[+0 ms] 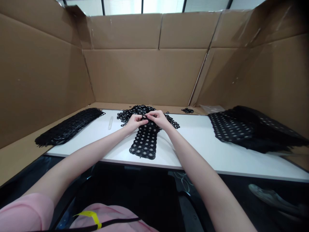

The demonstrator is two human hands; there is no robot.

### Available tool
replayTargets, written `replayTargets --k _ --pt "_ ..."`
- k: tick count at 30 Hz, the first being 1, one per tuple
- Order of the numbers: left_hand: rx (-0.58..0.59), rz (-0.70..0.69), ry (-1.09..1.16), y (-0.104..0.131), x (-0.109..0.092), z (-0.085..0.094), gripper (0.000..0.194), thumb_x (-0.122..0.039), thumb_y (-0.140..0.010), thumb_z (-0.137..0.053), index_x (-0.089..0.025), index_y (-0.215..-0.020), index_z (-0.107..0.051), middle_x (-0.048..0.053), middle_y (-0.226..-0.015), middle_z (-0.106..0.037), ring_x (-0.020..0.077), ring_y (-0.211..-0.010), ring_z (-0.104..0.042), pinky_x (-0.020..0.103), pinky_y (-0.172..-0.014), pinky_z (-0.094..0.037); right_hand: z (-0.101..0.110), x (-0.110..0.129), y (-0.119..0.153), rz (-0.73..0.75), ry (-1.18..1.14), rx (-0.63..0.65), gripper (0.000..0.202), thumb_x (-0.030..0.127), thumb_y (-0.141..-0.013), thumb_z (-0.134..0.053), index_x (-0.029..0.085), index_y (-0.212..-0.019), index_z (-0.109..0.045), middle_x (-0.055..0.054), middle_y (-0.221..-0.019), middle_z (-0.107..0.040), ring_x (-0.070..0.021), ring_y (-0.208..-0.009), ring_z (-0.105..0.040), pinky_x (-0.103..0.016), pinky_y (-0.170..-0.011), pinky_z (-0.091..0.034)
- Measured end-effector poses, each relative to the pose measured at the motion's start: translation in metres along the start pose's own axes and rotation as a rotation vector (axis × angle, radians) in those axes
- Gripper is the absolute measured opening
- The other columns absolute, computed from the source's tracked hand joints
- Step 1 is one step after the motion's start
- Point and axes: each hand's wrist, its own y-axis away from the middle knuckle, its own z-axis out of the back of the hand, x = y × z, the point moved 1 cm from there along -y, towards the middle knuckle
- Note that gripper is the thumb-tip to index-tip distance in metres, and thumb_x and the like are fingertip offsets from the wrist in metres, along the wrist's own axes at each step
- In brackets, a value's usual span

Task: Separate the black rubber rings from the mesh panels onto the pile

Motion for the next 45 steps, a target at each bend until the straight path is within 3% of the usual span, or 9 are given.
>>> replayTargets --k 4,8,16,22,25,31,34,40,45 --pt "0.028 0.022 0.006 0.001 0.000 -0.001 0.033 -0.040 -0.056 -0.080 -0.012 -0.069 -0.067 0.001 -0.065 -0.063 0.0119 -0.062 -0.053 0.026 -0.065 -0.040 -0.002 0.003 0.001 0.012 0.041 -0.034 0.024 0.032 -0.079 -0.055 0.020 -0.069 -0.073 -0.003 -0.077 -0.074 -0.0196 -0.076 -0.066 -0.032 -0.078 -0.048" --pt "0.004 -0.004 -0.070 0.002 -0.002 -0.002 0.032 -0.039 -0.058 -0.078 -0.013 -0.057 -0.060 -0.004 -0.052 -0.051 0.0080 -0.052 -0.042 0.024 -0.056 -0.032 -0.002 0.008 0.004 0.033 0.197 -0.070 0.015 0.033 -0.073 -0.064 0.022 -0.068 -0.073 -0.002 -0.075 -0.073 -0.0202 -0.079 -0.063 -0.033 -0.081 -0.045" --pt "0.073 0.022 -0.020 0.004 -0.004 -0.003 0.036 -0.042 -0.061 -0.077 -0.012 -0.061 -0.057 -0.003 -0.057 -0.051 0.0084 -0.056 -0.045 0.023 -0.056 -0.032 0.001 0.001 -0.005 -0.115 0.136 -0.302 0.017 0.026 -0.072 -0.059 0.019 -0.060 -0.068 0.000 -0.060 -0.067 -0.0170 -0.063 -0.061 -0.030 -0.070 -0.046" --pt "0.091 0.222 0.076 -0.002 0.006 -0.001 0.040 -0.031 -0.047 -0.087 -0.011 -0.073 -0.064 -0.001 -0.066 -0.060 0.0115 -0.064 -0.056 0.029 -0.070 -0.042 -0.009 0.008 -0.004 0.006 0.126 -0.156 0.016 0.027 -0.073 -0.060 0.021 -0.060 -0.068 -0.002 -0.068 -0.070 -0.0178 -0.070 -0.062 -0.030 -0.075 -0.045" --pt "0.111 0.289 0.068 -0.001 0.006 -0.005 0.040 -0.025 -0.044 -0.089 -0.011 -0.072 -0.064 0.002 -0.071 -0.063 0.0147 -0.072 -0.060 0.033 -0.079 -0.045 -0.012 0.008 -0.005 -0.003 0.178 -0.163 0.015 0.027 -0.073 -0.061 0.022 -0.060 -0.068 -0.002 -0.070 -0.071 -0.0189 -0.074 -0.062 -0.032 -0.079 -0.044" --pt "0.172 0.337 0.025 0.009 0.000 -0.005 0.037 -0.024 -0.047 -0.089 -0.010 -0.073 -0.067 0.009 -0.082 -0.070 0.0181 -0.076 -0.064 0.036 -0.083 -0.047 0.016 -0.023 -0.006 -0.194 0.167 -0.504 0.023 0.027 -0.079 -0.051 0.019 -0.068 -0.069 -0.004 -0.073 -0.071 -0.0190 -0.073 -0.063 -0.032 -0.075 -0.045" --pt "0.155 0.303 0.176 0.009 -0.001 -0.004 0.038 -0.028 -0.054 -0.086 -0.010 -0.083 -0.070 0.012 -0.092 -0.071 0.0199 -0.082 -0.066 0.035 -0.084 -0.048 0.022 -0.038 -0.002 -0.248 0.324 -0.441 0.019 0.030 -0.079 -0.057 0.020 -0.073 -0.072 -0.005 -0.077 -0.072 -0.0219 -0.082 -0.061 -0.038 -0.084 -0.042" --pt "0.108 0.265 0.212 0.004 0.004 -0.005 0.039 -0.026 -0.053 -0.087 -0.010 -0.087 -0.072 0.010 -0.093 -0.072 0.0195 -0.084 -0.066 0.036 -0.088 -0.047 -0.001 -0.039 -0.005 -0.203 0.380 -0.193 0.028 0.024 -0.084 -0.052 0.026 -0.106 -0.071 -0.006 -0.113 -0.068 -0.0252 -0.114 -0.051 -0.049 -0.101 -0.033" --pt "0.001 0.209 0.254 0.000 0.007 -0.001 0.038 -0.028 -0.054 -0.086 -0.011 -0.085 -0.072 0.009 -0.091 -0.072 0.0202 -0.086 -0.066 0.036 -0.090 -0.046 0.002 -0.030 -0.006 -0.175 0.395 -0.074 0.027 0.027 -0.086 -0.049 0.029 -0.098 -0.073 -0.001 -0.128 -0.062 -0.0252 -0.124 -0.046 -0.048 -0.104 -0.032"
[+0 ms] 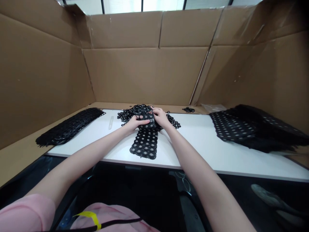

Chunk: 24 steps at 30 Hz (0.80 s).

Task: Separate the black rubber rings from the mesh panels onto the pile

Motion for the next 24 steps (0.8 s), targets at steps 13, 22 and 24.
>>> replayTargets --k 13,22,24 --pt "-0.017 -0.019 -0.009 -0.002 -0.001 0.001 0.036 -0.029 -0.057 -0.084 -0.010 -0.086 -0.072 0.010 -0.092 -0.072 0.0203 -0.086 -0.066 0.036 -0.089 -0.046 0.007 0.002 0.007 0.088 0.130 -0.033 0.023 0.025 -0.086 -0.049 0.024 -0.084 -0.072 -0.007 -0.115 -0.068 -0.0278 -0.112 -0.052 -0.051 -0.095 -0.034" --pt "-0.012 -0.021 -0.046 -0.004 -0.002 0.005 0.029 -0.028 -0.057 -0.084 -0.011 -0.075 -0.070 0.005 -0.079 -0.070 0.0176 -0.079 -0.064 0.033 -0.082 -0.046 0.028 0.039 0.018 0.379 -0.106 -0.114 0.016 0.034 -0.077 -0.069 0.026 -0.090 -0.075 -0.003 -0.093 -0.072 -0.0223 -0.094 -0.056 -0.040 -0.088 -0.041" --pt "0.023 -0.037 -0.099 -0.003 -0.002 0.006 0.028 -0.027 -0.055 -0.084 -0.011 -0.074 -0.069 0.005 -0.077 -0.069 0.0173 -0.079 -0.064 0.033 -0.083 -0.045 0.024 0.041 0.018 0.378 -0.067 -0.033 0.015 0.033 -0.074 -0.072 0.026 -0.086 -0.075 -0.003 -0.088 -0.072 -0.0229 -0.092 -0.056 -0.041 -0.088 -0.040"
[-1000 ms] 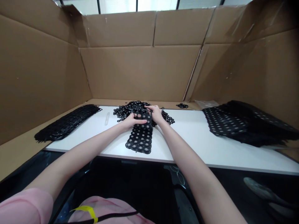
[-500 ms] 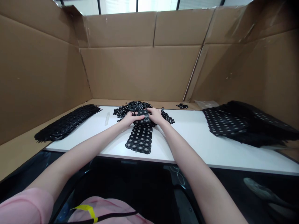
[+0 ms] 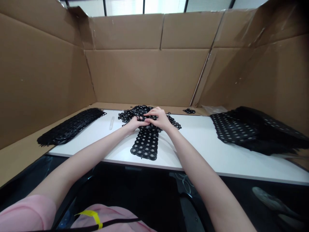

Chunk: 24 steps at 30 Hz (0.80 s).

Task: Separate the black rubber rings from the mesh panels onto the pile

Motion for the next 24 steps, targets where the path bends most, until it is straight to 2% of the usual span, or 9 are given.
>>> replayTargets --k 5,11,16,20,24 --pt "0.032 -0.031 -0.109 0.0033 -0.0030 -0.0021 0.030 -0.029 -0.058 -0.083 -0.011 -0.078 -0.070 0.005 -0.082 -0.068 0.0175 -0.082 -0.062 0.033 -0.083 -0.044 -0.0057 0.0003 -0.0010 -0.065 -0.005 0.051 0.007 0.024 -0.076 -0.068 0.024 -0.077 -0.075 -0.003 -0.076 -0.069 -0.0200 -0.084 -0.058 -0.038 -0.084 -0.040" --pt "0.056 -0.080 -0.166 0.0027 -0.0064 -0.0005 0.027 -0.032 -0.059 -0.081 -0.012 -0.066 -0.064 0.001 -0.068 -0.061 0.0133 -0.069 -0.055 0.030 -0.071 -0.041 -0.0088 0.0014 -0.0016 -0.196 -0.010 0.021 0.014 0.024 -0.079 -0.062 0.020 -0.070 -0.072 -0.002 -0.072 -0.063 -0.0156 -0.071 -0.056 -0.032 -0.076 -0.040" --pt "0.084 -0.069 -0.137 0.0026 -0.0058 0.0012 0.029 -0.033 -0.058 -0.082 -0.012 -0.065 -0.063 0.001 -0.068 -0.060 0.0130 -0.069 -0.054 0.030 -0.071 -0.040 -0.0062 -0.0013 -0.0021 -0.181 -0.069 0.000 0.018 0.026 -0.080 -0.058 0.020 -0.070 -0.071 -0.003 -0.074 -0.068 -0.0173 -0.075 -0.059 -0.031 -0.075 -0.042" --pt "0.055 -0.080 -0.096 0.0035 -0.0059 0.0016 0.029 -0.033 -0.057 -0.082 -0.013 -0.068 -0.065 0.002 -0.072 -0.062 0.0146 -0.074 -0.056 0.030 -0.075 -0.042 -0.0021 -0.0040 -0.0019 -0.139 -0.212 0.075 0.017 0.031 -0.076 -0.061 0.020 -0.077 -0.074 -0.005 -0.083 -0.073 -0.0199 -0.081 -0.063 -0.032 -0.077 -0.046" --pt "0.078 -0.077 -0.129 0.0048 -0.0068 0.0006 0.028 -0.034 -0.057 -0.083 -0.013 -0.064 -0.066 0.002 -0.069 -0.062 0.0149 -0.072 -0.056 0.031 -0.075 -0.042 -0.0034 -0.0070 -0.0025 -0.165 -0.275 0.098 0.020 0.032 -0.076 -0.058 0.019 -0.069 -0.072 -0.004 -0.075 -0.072 -0.0196 -0.075 -0.064 -0.032 -0.073 -0.048"
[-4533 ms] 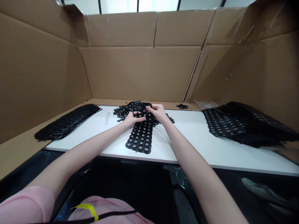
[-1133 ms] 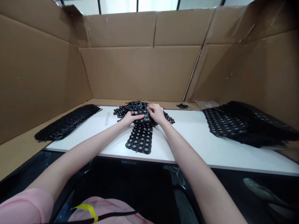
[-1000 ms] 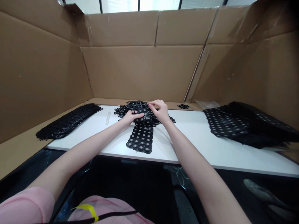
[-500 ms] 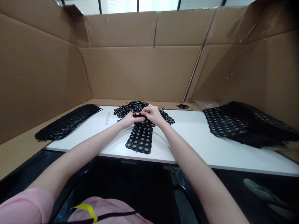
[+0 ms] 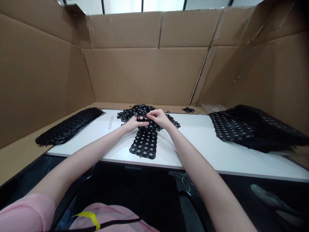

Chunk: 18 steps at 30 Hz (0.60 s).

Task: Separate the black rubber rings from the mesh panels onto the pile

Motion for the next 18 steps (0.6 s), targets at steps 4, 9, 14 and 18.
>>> replayTargets --k 4,9,14,18 --pt "0.011 0.000 0.009 -0.001 0.000 0.001 0.029 -0.033 -0.057 -0.083 -0.013 -0.070 -0.068 0.002 -0.071 -0.063 0.0150 -0.073 -0.056 0.031 -0.076 -0.042 -0.005 -0.002 -0.001 -0.013 0.100 -0.088 0.018 0.026 -0.075 -0.056 0.020 -0.066 -0.071 -0.003 -0.073 -0.071 -0.0192 -0.074 -0.062 -0.032 -0.074 -0.046" --pt "0.027 0.048 -0.020 -0.001 0.001 0.002 0.032 -0.034 -0.057 -0.083 -0.011 -0.074 -0.067 0.003 -0.072 -0.062 0.0144 -0.072 -0.056 0.031 -0.076 -0.042 -0.010 -0.005 -0.002 -0.079 0.253 -0.224 0.018 0.025 -0.076 -0.056 0.022 -0.072 -0.073 -0.003 -0.074 -0.068 -0.0199 -0.078 -0.059 -0.036 -0.080 -0.044" --pt "0.055 0.070 -0.013 0.008 -0.002 -0.002 0.031 -0.029 -0.056 -0.084 -0.011 -0.072 -0.065 0.003 -0.073 -0.063 0.0146 -0.071 -0.058 0.032 -0.076 -0.044 0.004 -0.016 -0.006 -0.165 0.247 -0.405 0.021 0.025 -0.079 -0.051 0.021 -0.073 -0.072 -0.003 -0.069 -0.068 -0.0211 -0.077 -0.062 -0.036 -0.080 -0.044" --pt "0.129 0.111 0.008 0.013 -0.001 -0.008 0.031 -0.025 -0.053 -0.085 -0.012 -0.075 -0.066 0.005 -0.078 -0.066 0.0170 -0.075 -0.061 0.034 -0.080 -0.046 0.019 -0.032 -0.004 -0.286 0.230 -0.562 0.025 0.030 -0.082 -0.050 0.019 -0.078 -0.072 -0.005 -0.074 -0.072 -0.0225 -0.075 -0.065 -0.037 -0.081 -0.045"
